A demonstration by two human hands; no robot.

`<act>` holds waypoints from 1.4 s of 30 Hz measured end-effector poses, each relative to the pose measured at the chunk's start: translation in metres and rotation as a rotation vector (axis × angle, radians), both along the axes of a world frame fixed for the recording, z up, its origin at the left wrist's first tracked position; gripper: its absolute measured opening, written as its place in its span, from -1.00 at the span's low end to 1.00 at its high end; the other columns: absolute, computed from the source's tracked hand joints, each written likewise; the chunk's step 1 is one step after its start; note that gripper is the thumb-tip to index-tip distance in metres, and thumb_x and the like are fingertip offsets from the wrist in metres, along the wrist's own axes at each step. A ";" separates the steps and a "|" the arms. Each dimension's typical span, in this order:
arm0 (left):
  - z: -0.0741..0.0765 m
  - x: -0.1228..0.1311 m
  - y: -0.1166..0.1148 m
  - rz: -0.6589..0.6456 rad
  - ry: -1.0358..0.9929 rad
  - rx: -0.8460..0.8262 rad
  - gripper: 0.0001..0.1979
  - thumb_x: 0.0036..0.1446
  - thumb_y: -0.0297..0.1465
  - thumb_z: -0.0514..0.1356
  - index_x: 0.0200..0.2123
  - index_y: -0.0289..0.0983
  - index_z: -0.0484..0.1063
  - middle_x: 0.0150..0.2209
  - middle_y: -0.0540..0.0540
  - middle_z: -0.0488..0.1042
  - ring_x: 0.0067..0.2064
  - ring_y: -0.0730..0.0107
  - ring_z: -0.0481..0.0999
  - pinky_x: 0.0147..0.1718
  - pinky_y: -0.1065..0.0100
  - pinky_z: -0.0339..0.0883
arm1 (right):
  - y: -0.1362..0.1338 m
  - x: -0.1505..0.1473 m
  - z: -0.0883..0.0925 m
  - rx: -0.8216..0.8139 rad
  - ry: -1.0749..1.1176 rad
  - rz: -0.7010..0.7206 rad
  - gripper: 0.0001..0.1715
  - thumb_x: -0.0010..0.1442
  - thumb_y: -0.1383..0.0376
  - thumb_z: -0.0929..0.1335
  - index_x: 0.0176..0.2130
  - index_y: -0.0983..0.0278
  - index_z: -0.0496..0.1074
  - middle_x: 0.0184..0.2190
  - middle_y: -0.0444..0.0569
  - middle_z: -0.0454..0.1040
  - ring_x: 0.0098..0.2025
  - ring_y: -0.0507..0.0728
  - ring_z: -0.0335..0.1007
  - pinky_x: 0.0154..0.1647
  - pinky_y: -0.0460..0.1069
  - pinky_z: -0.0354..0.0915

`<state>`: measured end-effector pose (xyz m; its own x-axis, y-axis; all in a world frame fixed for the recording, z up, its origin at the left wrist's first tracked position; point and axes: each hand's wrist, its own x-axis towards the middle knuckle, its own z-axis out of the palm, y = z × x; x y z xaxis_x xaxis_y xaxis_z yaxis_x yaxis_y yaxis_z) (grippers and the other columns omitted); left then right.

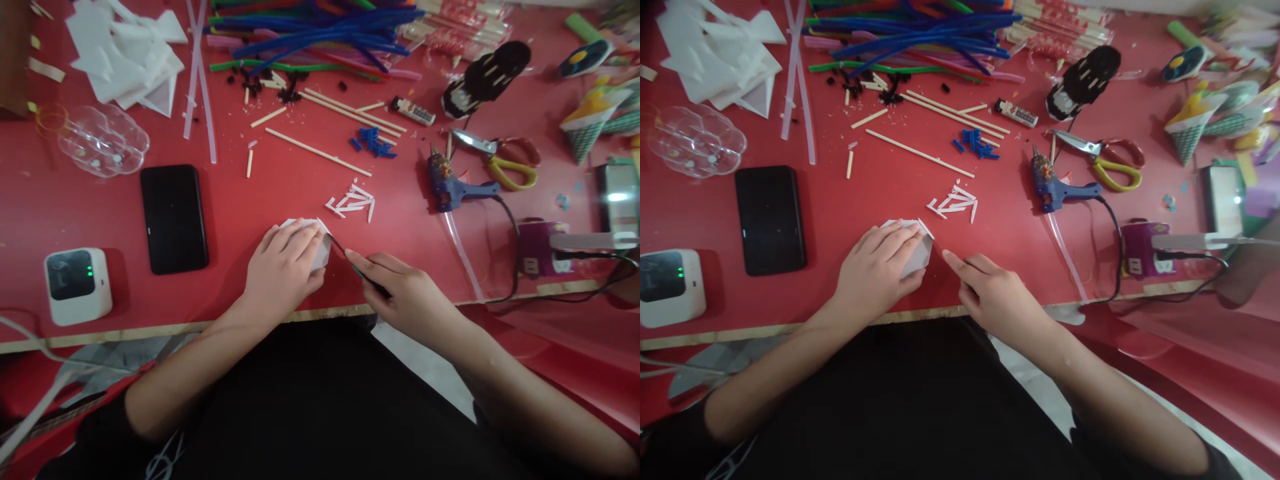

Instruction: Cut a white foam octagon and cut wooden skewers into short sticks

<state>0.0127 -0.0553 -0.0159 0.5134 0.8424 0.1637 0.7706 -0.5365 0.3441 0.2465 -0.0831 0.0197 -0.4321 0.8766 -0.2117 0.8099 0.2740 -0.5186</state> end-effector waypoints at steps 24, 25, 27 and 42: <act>0.024 -0.045 0.024 0.208 -0.202 -0.189 -0.41 0.22 -0.47 0.12 0.32 -0.27 0.19 0.12 -0.20 0.50 0.15 0.08 0.47 0.21 0.01 0.31 | 0.002 0.017 -0.009 0.149 0.176 -0.371 -0.47 0.28 0.32 0.33 0.22 0.13 0.44 -0.29 -0.07 0.48 -0.37 0.07 0.44 -0.27 0.02 0.44; 0.024 -0.048 0.023 0.207 -0.193 -0.195 -0.39 0.19 -0.47 0.14 0.32 -0.27 0.17 0.15 -0.22 0.49 0.18 0.05 0.45 0.22 -0.01 0.30 | 0.004 0.016 -0.008 0.069 0.239 -0.399 -0.47 0.27 0.31 0.34 0.22 0.13 0.43 -0.27 -0.07 0.49 -0.39 0.06 0.44 -0.30 0.02 0.44; 0.021 -0.051 0.022 0.139 -0.168 -0.217 -0.27 0.17 -0.36 0.24 0.36 -0.32 0.08 0.26 -0.31 0.38 0.28 -0.06 0.35 0.26 -0.06 0.25 | 0.011 0.009 -0.004 -0.167 0.423 -0.473 -0.54 0.25 0.25 0.37 0.14 0.16 0.42 -0.23 -0.06 0.52 -0.43 0.04 0.46 -0.40 0.00 0.44; 0.001 -0.053 0.017 0.036 -0.174 -0.267 0.22 -0.05 -0.15 0.51 0.46 -0.18 -0.22 0.41 -0.37 0.14 0.41 -0.18 0.14 0.36 -0.19 0.04 | 0.063 -0.030 -0.028 -0.448 0.897 -0.774 -0.57 0.08 0.14 0.49 -0.10 0.19 0.35 -0.44 -0.22 0.47 -0.55 0.04 0.44 -0.56 -0.03 0.40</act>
<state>-0.0404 -0.0382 -0.0152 0.4662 0.8845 0.0168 0.7047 -0.3828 0.5974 0.2165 -0.0203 -0.0087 0.0147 0.8910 -0.4538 -0.0042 -0.4538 -0.8911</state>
